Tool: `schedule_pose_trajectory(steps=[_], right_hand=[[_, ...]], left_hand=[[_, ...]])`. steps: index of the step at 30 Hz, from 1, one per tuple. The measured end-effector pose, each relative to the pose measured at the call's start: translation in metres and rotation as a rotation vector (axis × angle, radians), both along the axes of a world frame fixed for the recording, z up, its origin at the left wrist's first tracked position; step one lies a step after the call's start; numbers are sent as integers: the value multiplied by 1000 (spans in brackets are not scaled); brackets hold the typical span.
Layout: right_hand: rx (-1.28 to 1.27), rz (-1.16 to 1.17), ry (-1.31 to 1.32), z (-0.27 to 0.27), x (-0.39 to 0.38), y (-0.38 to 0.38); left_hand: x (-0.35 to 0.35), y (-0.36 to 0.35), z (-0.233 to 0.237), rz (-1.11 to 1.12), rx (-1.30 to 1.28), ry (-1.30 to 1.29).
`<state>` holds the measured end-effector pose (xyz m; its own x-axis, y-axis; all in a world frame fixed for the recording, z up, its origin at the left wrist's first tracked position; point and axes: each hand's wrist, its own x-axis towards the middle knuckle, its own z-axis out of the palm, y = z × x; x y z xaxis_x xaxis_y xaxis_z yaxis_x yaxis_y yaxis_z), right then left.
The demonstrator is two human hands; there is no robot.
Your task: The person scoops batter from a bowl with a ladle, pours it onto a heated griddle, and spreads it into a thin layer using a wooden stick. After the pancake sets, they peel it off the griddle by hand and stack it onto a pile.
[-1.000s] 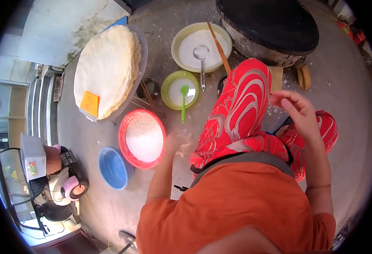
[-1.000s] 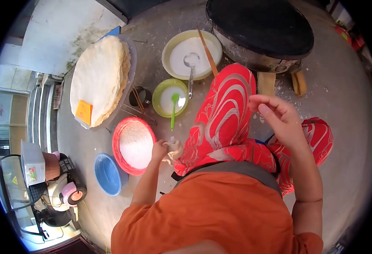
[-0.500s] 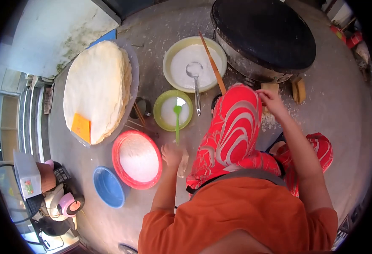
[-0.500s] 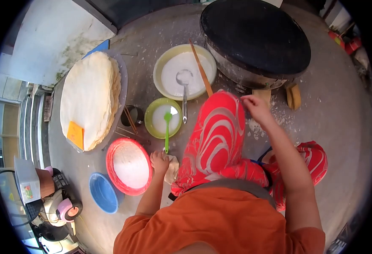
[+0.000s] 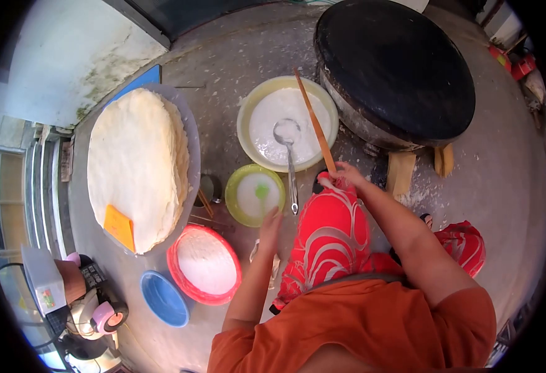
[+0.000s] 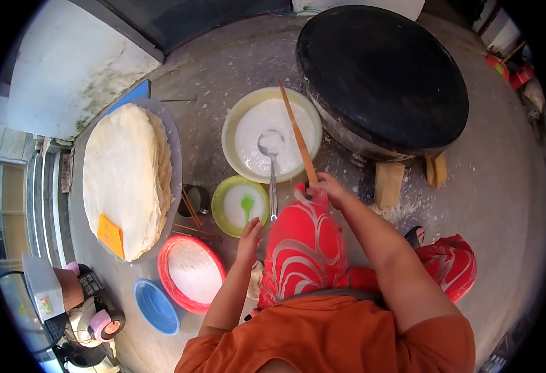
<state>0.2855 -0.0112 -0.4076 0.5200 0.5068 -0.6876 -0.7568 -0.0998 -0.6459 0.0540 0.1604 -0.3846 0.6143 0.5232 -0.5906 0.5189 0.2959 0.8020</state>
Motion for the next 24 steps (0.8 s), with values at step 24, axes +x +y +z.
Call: schedule_pose_trajectory(steps=[24], right_hand=[[-208,85,-403,215,-16,-165]], left_hand=[[117,17,45,-502,778,277]])
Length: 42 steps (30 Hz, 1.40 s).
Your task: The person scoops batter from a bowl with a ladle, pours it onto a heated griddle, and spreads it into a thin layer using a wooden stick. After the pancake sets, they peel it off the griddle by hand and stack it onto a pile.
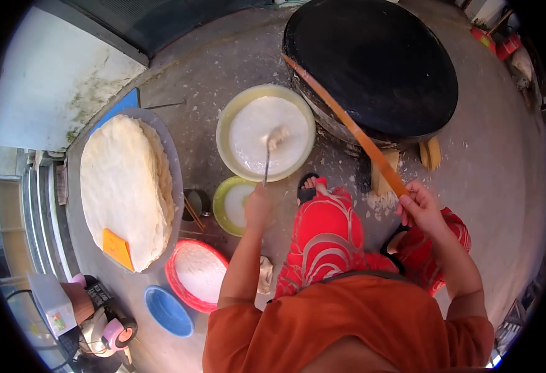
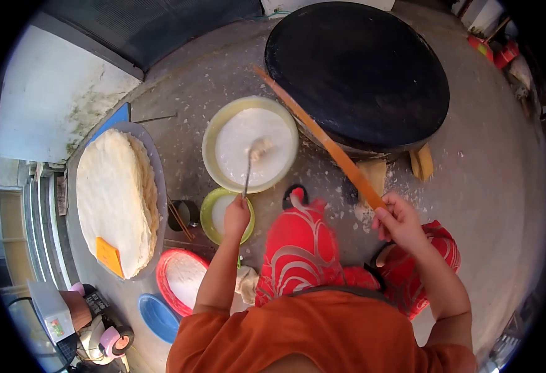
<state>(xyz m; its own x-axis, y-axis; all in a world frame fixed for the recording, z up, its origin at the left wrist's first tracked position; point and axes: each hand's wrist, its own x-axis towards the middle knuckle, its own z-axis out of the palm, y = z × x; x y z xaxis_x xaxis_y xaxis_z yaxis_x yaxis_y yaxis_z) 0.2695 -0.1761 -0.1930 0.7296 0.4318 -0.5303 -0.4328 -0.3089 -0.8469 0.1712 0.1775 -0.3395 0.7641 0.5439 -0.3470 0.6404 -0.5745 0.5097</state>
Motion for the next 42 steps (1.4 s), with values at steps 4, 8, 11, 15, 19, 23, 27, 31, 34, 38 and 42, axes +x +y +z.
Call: schedule_pose_trajectory(steps=[4,8,11,15,19,23,27,31,34,38,42], right_hand=[[20,2,41,-22,-13,-4],[1,22,73,-21,-14,-7],[7,7,56,-18,-11,-13],[-3,-39,89,-14,-13,-19],[36,-43,37,-17,-10,-21],[3,-45,86,-14,-15,-19],[56,-30,55,-17,-14,-21],[41,-40,86,-19,-15,-26],[36,-47,118,-18,-16,-25],[69,-55,51,-19,-16,-23],[61,-52,92,-12,-12,-21]], left_hand=[[14,25,16,-116,214,279],[26,24,-11,-38,241,259],[22,17,-21,-131,230,255],[12,26,9,54,53,176],[12,23,-30,-148,285,134],[56,8,13,22,76,-47],[45,13,-29,-201,268,133],[20,32,29,-74,145,143],[8,28,-18,-96,241,186],[20,46,-110,343,-948,179],[36,32,-5,444,-985,4]])
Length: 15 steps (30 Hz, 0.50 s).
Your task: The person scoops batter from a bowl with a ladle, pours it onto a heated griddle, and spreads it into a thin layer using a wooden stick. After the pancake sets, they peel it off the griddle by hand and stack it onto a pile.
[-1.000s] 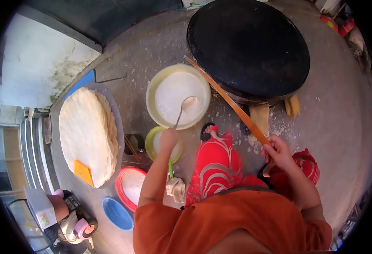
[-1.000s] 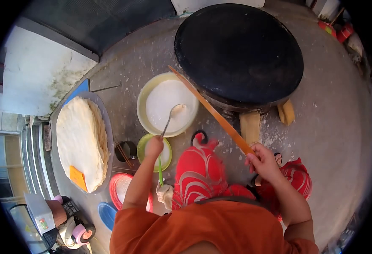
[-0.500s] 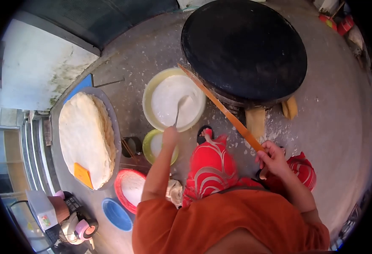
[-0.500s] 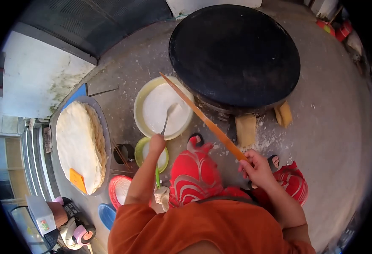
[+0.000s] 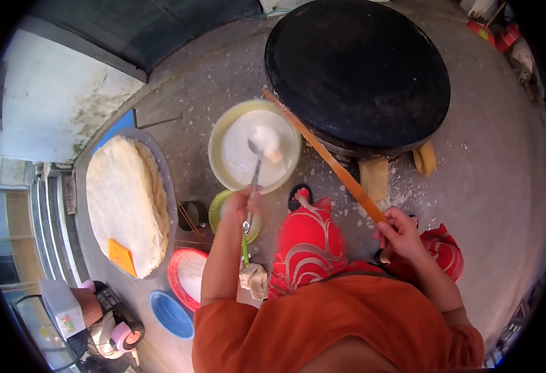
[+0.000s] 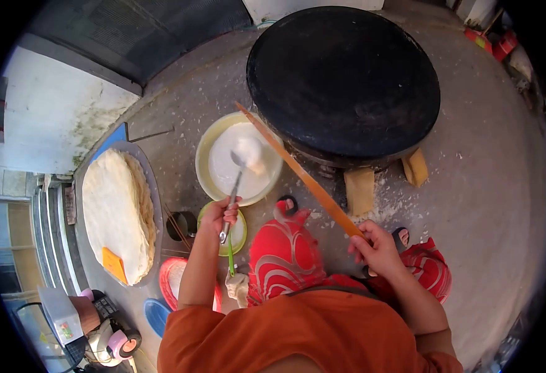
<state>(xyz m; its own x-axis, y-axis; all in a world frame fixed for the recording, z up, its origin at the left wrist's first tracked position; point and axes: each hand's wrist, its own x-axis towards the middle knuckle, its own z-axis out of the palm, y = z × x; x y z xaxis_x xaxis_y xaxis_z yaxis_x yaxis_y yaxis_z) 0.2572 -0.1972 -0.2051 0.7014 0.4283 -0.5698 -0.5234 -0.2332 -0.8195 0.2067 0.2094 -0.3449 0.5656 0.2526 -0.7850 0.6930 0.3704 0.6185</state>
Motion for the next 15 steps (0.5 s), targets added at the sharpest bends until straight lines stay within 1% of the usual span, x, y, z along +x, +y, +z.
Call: schedule_pose_trajectory(steps=[1,3,4,5,6,8,10,13,14,15], right_hand=[[-14,-23,25,1,0,0],[4,-28,4,1,1,-2],[22,-27,-22,1,2,-3],[23,-23,-25,2,2,-4],[11,-36,-13,2,1,-3],[3,-53,-11,2,2,-2],[6,-10,1,-2,-1,-3],[40,34,-14,-9,-3,-3],[43,43,-23,-7,0,-2],[17,35,1,-3,0,-1]], left_hand=[[-1,-1,18,-70,231,-71],[-5,-5,37,-298,871,-193],[-8,-10,36,-417,1147,-177],[-10,-17,34,-531,1301,-82],[-10,-23,35,-683,1228,159],[-5,-24,38,-715,1233,159],[1,-27,34,-764,1225,169],[15,-27,11,-598,1204,174],[7,-25,3,-758,1223,194],[0,-24,9,-747,1225,195]])
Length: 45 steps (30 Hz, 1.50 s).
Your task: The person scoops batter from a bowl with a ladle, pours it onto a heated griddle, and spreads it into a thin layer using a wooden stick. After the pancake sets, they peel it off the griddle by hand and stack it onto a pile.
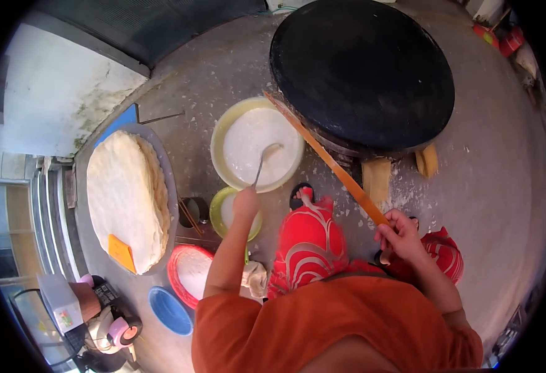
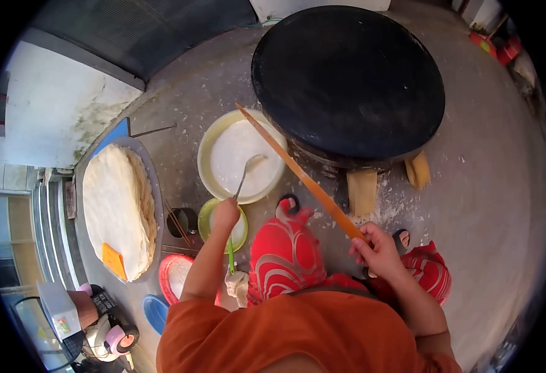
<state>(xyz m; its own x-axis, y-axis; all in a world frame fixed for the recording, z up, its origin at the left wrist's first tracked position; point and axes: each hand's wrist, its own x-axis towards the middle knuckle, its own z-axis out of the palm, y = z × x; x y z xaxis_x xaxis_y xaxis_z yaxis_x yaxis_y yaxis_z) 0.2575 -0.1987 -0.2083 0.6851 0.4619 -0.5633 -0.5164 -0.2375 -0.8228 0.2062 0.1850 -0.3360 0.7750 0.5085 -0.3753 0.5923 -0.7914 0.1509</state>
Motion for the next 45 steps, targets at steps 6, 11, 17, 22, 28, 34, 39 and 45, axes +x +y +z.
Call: schedule_pose_trajectory(steps=[6,11,17,22,28,34,39,45], right_hand=[[-5,-46,15,0,-2,-2],[22,-41,-49,-4,-2,2],[-26,-2,-25,4,4,9],[48,-60,-55,2,1,9],[93,-54,-62,5,0,7],[96,-68,-75,6,-1,5],[101,-120,-79,7,-1,4],[88,-163,-134,1,0,2]], left_hand=[[-30,21,16,171,-25,-25],[-14,23,-96,275,-594,-12],[6,-4,5,1230,-1647,-159],[-28,13,36,1246,-2219,-216],[-55,23,98,846,-1920,-475],[-66,17,143,708,-1653,-581],[-64,11,169,639,-1598,-745],[-46,-7,140,657,-1296,-759]])
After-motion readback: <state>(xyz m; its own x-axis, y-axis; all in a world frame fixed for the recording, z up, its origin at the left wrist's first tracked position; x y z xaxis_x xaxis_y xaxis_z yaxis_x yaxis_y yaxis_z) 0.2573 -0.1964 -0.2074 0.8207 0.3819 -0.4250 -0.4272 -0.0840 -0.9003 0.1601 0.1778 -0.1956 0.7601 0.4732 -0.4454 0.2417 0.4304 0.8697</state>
